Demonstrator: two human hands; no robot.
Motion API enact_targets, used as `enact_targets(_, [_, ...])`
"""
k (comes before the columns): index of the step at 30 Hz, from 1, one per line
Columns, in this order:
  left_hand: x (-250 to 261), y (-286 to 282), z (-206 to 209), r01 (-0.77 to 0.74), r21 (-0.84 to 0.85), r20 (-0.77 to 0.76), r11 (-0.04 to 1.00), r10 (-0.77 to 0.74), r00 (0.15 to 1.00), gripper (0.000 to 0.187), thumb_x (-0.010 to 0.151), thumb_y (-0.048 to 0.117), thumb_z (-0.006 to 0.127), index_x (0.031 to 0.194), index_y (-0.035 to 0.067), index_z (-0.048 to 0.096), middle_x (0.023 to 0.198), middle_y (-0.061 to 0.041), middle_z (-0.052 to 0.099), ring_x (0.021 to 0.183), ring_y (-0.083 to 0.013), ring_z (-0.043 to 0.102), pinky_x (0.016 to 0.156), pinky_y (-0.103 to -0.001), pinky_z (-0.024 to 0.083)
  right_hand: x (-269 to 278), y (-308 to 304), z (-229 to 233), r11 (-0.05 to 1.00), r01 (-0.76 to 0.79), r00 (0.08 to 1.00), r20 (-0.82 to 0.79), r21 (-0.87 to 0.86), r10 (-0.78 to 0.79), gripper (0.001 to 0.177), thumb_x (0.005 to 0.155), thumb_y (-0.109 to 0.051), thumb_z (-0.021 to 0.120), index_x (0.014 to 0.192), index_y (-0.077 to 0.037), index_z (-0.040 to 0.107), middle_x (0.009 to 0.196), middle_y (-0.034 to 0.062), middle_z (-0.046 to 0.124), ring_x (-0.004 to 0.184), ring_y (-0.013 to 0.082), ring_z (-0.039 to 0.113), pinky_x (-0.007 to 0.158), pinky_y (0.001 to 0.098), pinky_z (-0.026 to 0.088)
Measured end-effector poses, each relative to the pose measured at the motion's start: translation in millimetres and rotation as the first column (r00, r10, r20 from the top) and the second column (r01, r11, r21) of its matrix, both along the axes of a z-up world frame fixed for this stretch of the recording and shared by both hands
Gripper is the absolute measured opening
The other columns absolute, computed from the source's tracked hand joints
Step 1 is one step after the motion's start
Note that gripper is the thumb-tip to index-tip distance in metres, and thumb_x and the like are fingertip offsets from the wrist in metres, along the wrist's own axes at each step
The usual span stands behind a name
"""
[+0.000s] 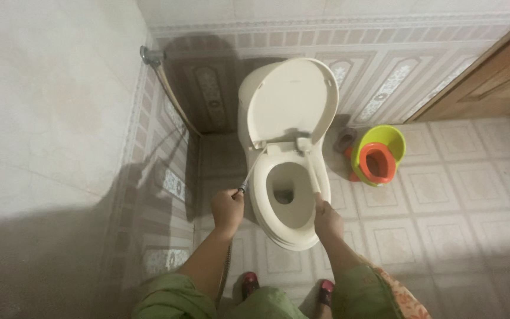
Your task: The person scrubs the inside of a toilet bowl with a toilet brush and a handheld bidet sprayer, then rinses the brush and the toilet seat. Finally, they use a squeegee to wipe water from the tiled floor.
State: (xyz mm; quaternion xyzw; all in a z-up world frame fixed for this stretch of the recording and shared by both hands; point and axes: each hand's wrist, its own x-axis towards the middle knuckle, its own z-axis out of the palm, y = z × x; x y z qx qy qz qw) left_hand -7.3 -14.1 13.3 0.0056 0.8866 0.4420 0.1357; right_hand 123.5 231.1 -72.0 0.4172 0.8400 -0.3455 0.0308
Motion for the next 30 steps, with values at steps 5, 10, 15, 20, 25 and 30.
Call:
enact_targets(5, [4.6, -4.6, -3.0, 0.004, 0.033, -0.112, 0.999, 0.0, 0.994, 0.02, 0.094, 0.013, 0.067, 0.099, -0.003, 0.079, 0.064, -0.014, 0.068, 0.052, -0.0189, 0.06, 0.056, -0.037, 0.045, 2.5, 0.5, -5.7, 0.995, -0.078, 0.996, 0.032, -0.068, 0.08, 0.061, 0.095, -0.069, 0.036, 0.137, -0.032, 0.062, 0.12, 0.0223, 0.07, 0.117, 0.0437, 0.063, 0.1, 0.0523, 0.048])
enact_targets(10, [5.6, -4.6, -4.2, -0.015, 0.013, -0.059, 1.0, 0.016, 0.998, 0.022, 0.094, 0.014, 0.065, 0.104, 0.001, 0.078, 0.064, -0.013, 0.07, 0.053, -0.0189, 0.061, 0.056, -0.037, 0.047, -5.7, -10.7, 11.8, 0.998, 0.009, 0.996, 0.086, -0.055, -0.004, 0.065, 0.1, -0.071, 0.033, 0.141, -0.028, 0.059, 0.118, 0.0258, 0.071, 0.116, 0.0452, 0.065, 0.099, 0.054, 0.049])
enact_targets(15, [1.9, -3.6, -4.1, -0.016, -0.026, -0.019, 1.0, 0.015, 1.0, 0.023, 0.095, 0.015, 0.064, 0.107, 0.001, 0.078, 0.069, -0.017, 0.072, 0.057, -0.0235, 0.064, 0.06, -0.039, 0.048, -7.2, -12.2, 24.2, 0.993, -0.046, 0.994, 0.095, -0.104, 0.056, 0.066, 0.095, -0.07, 0.034, 0.141, -0.031, 0.059, 0.119, 0.0221, 0.07, 0.115, 0.0442, 0.064, 0.098, 0.0529, 0.049])
enact_targets(20, [-0.5, 1.3, -9.0, -0.018, -0.085, -0.058, 0.996, 0.013, 0.998, 0.024, 0.095, 0.018, 0.064, 0.106, 0.001, 0.078, 0.079, -0.019, 0.074, 0.066, -0.0277, 0.069, 0.067, -0.041, 0.051, -25.3, -15.8, 43.5, 0.991, -0.128, 0.992, -0.018, -0.039, 0.127, 0.067, 0.095, -0.072, 0.04, 0.132, -0.024, 0.069, 0.116, 0.0198, 0.072, 0.113, 0.0415, 0.065, 0.097, 0.05, 0.05])
enact_targets(25, [-5.6, 12.3, -1.4, -0.073, 0.05, -0.215, 0.996, 0.082, 0.973, 0.028, 0.094, 0.022, 0.064, 0.109, 0.001, 0.077, 0.087, -0.019, 0.076, 0.076, -0.0309, 0.073, 0.073, -0.04, 0.054, -34.3, -17.6, 83.0, 0.955, 0.046, 0.997, 0.077, -0.293, -0.024, 0.062, 0.094, -0.066, 0.056, 0.129, -0.018, 0.072, 0.08, 0.0164, 0.066, 0.067, 0.0292, 0.061, 0.064, 0.0445, 0.053])
enact_targets(30, [-14.2, 30.7, 23.9, -0.07, 0.065, -0.321, 0.995, 0.087, 0.943, 0.033, 0.093, 0.026, 0.065, 0.111, 0.002, 0.077, 0.089, -0.02, 0.077, 0.081, -0.0332, 0.074, 0.076, -0.041, 0.054, -20.3, -8.7, 113.3, 0.969, -0.137, 0.967, -0.24, -0.208, 0.085, 0.048, 0.091, -0.039, 0.057, 0.131, -0.019, 0.074, 0.062, 0.0039, 0.06, 0.05, 0.0131, 0.053, 0.048, 0.031, 0.046])
